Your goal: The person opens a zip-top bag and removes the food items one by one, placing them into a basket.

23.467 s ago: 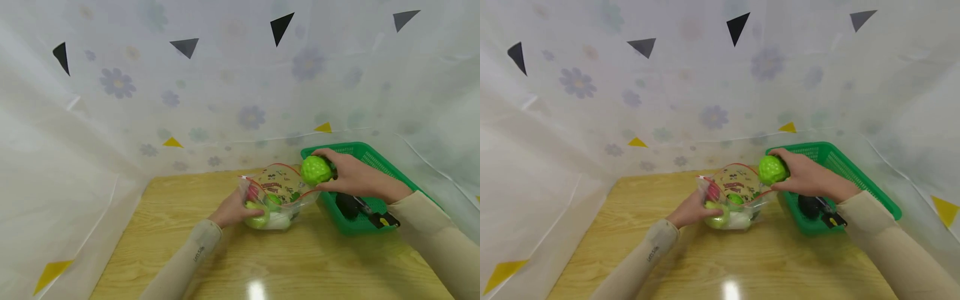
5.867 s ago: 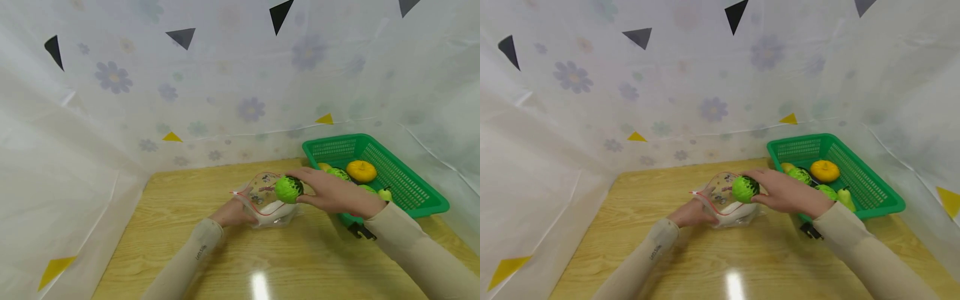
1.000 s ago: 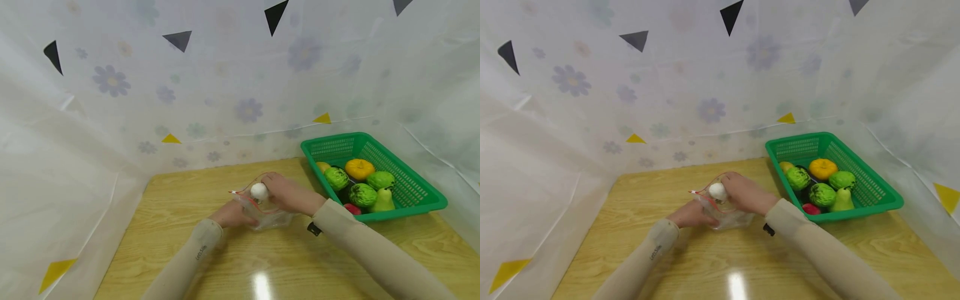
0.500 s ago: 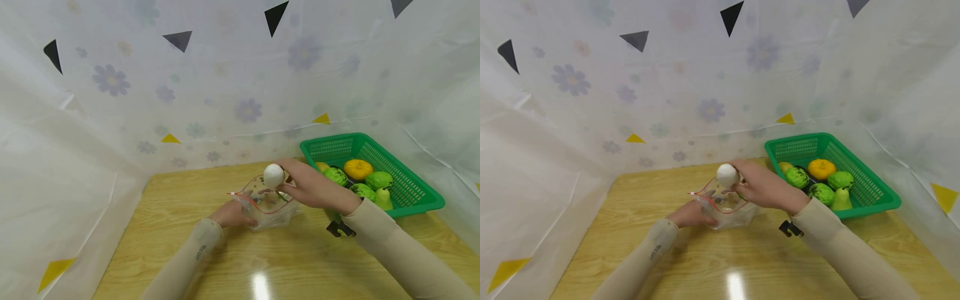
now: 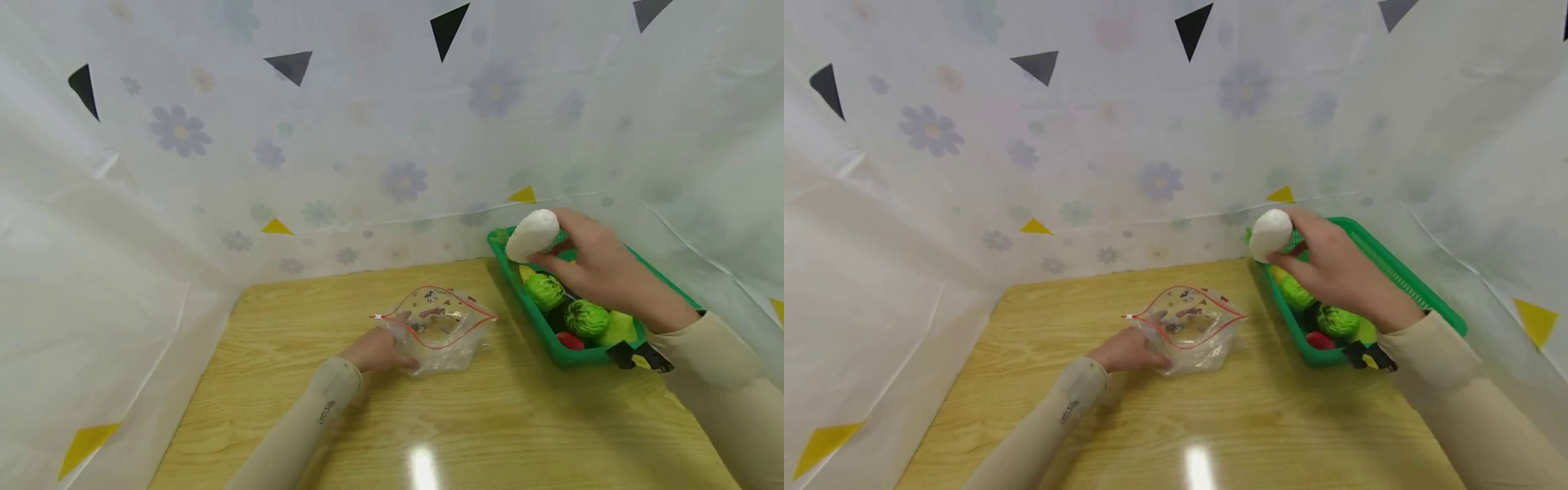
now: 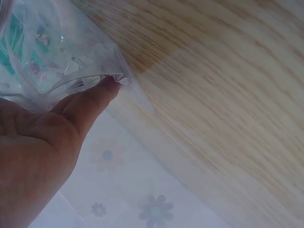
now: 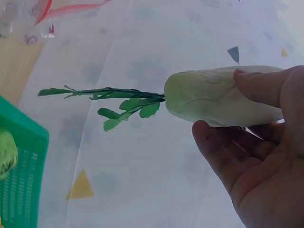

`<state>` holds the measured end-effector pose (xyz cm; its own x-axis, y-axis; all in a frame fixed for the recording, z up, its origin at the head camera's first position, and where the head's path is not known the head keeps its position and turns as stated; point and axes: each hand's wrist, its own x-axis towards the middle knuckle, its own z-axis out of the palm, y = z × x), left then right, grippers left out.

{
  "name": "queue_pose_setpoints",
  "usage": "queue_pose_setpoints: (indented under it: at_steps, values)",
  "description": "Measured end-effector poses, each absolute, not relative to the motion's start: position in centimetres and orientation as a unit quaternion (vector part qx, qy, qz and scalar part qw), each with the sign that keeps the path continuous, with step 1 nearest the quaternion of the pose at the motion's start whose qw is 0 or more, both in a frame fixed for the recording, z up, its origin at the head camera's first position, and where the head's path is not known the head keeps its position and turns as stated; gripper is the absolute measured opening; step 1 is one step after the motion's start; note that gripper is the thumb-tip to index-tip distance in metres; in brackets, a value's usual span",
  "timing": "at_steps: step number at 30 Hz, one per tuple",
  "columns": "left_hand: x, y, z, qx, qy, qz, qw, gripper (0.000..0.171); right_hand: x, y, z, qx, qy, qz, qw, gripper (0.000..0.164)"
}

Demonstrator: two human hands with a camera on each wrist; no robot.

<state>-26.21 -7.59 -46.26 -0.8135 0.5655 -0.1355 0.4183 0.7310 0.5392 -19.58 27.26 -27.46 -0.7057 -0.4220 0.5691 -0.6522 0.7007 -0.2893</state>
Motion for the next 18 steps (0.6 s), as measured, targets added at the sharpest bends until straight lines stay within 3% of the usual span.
queue_pose_setpoints:
  at_steps: [7,14,18]
  values:
    - [-26.3,-7.5,-46.3,0.27,0.917,0.254,0.147,0.084,-19.9,32.4,-27.6,0.232,-0.918,0.197,0.254,0.059]
    - [-26.3,-7.9,-46.7,0.265,0.918,0.26,0.138,0.085,-21.4,36.7,-29.8,0.158,-0.955,0.166,0.188,0.055]
    - [-26.2,-8.0,-46.8,0.261,0.918,0.264,0.137,0.093,-22.4,38.7,-31.3,0.145,-0.972,0.122,0.137,0.056]
